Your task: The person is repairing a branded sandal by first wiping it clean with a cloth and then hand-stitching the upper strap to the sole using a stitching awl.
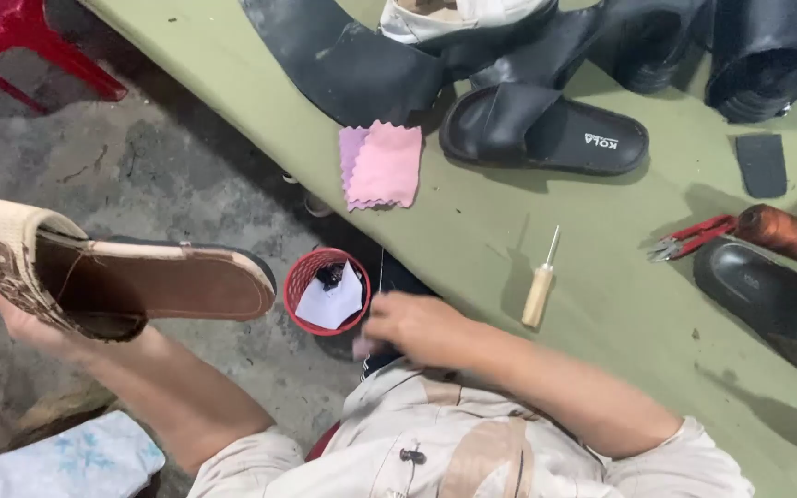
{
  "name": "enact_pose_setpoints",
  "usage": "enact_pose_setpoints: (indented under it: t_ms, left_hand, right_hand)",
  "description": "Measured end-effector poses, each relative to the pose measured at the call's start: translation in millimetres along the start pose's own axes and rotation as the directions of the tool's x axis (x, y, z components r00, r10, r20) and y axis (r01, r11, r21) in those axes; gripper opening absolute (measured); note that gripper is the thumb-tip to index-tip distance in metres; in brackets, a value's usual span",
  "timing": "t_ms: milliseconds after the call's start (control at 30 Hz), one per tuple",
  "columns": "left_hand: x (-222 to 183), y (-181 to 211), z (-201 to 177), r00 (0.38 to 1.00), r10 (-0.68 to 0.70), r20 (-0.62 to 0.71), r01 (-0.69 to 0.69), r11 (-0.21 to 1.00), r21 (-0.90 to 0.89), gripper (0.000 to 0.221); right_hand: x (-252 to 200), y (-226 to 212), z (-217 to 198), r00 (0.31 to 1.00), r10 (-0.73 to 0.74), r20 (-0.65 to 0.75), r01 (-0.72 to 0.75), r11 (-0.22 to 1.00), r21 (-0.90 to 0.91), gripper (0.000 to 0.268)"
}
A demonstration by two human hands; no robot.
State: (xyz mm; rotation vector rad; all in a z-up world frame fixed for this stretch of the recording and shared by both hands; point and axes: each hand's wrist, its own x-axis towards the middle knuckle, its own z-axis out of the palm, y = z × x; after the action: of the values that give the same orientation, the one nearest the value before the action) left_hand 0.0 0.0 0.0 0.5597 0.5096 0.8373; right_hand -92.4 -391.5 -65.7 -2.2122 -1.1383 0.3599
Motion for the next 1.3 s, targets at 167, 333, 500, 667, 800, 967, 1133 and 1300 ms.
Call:
enact_pose_setpoints:
  t_ms: [167, 333, 500, 667, 800, 967, 1133, 1300]
  left_hand:
    - [7.1, 3.1, -16.6, 1.000, 0.026, 0.011, -0.027, 0.997, 0.078, 0.034]
    - [39.5, -26.0, -44.0, 0.993, 0.020, 0.118, -0.050, 0.966, 0.255, 0.022]
    - [-48.3, -18.7, 18.8, 0.987, -0.144, 0.073, 0.128, 0.974, 0.188, 0.037]
    - [-33.2, -19.8, 5.1, 0.971, -0.179, 0.158, 0.166, 0.982, 0.096, 0.039]
    - [-62.0, -24.3, 32.4, 0.985, -0.169, 0.040, 0.153, 0.953, 0.261, 0.025]
    - [-45.0, -38.9, 10.3, 0.964, -0.223, 0.147, 0.194, 0.962, 0.191, 0.019]
    - [-54.3, -53.4, 23.0, 0.954, -0.244, 0.175, 0.196, 0.948, 0.251, 0.020]
    - [-70.7, -58.5, 25.1, 0.954, -0.251, 0.163, 0.179, 0.915, 0.362, 0.025]
  right_hand:
    - [0.3, 116.8, -79.0, 0.761, 0.525, -0.380, -0.599, 0.795, -0.101, 0.050]
    - [22.4, 62.8, -59.5, 0.441, 0.880, -0.176, -0.854, 0.472, 0.218, 0.052]
    - [5.8, 5.7, -28.6, 0.971, 0.191, -0.141, -0.168, 0.973, 0.160, 0.021]
    - [8.4, 34.1, -92.2, 0.411, 0.883, -0.227, -0.712, 0.466, 0.525, 0.034]
    - [13.0, 6.7, -14.1, 0.885, 0.283, -0.369, -0.281, 0.958, 0.062, 0.010]
    - [1.1, -6.8, -32.8, 0.894, 0.238, -0.380, -0.202, 0.970, 0.132, 0.012]
    - [-81.8, 91.9, -29.2, 0.613, 0.425, -0.666, -0.781, 0.455, -0.428, 0.014]
    - [-146.3, 85.2, -23.5, 0.635, 0.559, -0.532, -0.772, 0.463, -0.435, 0.016]
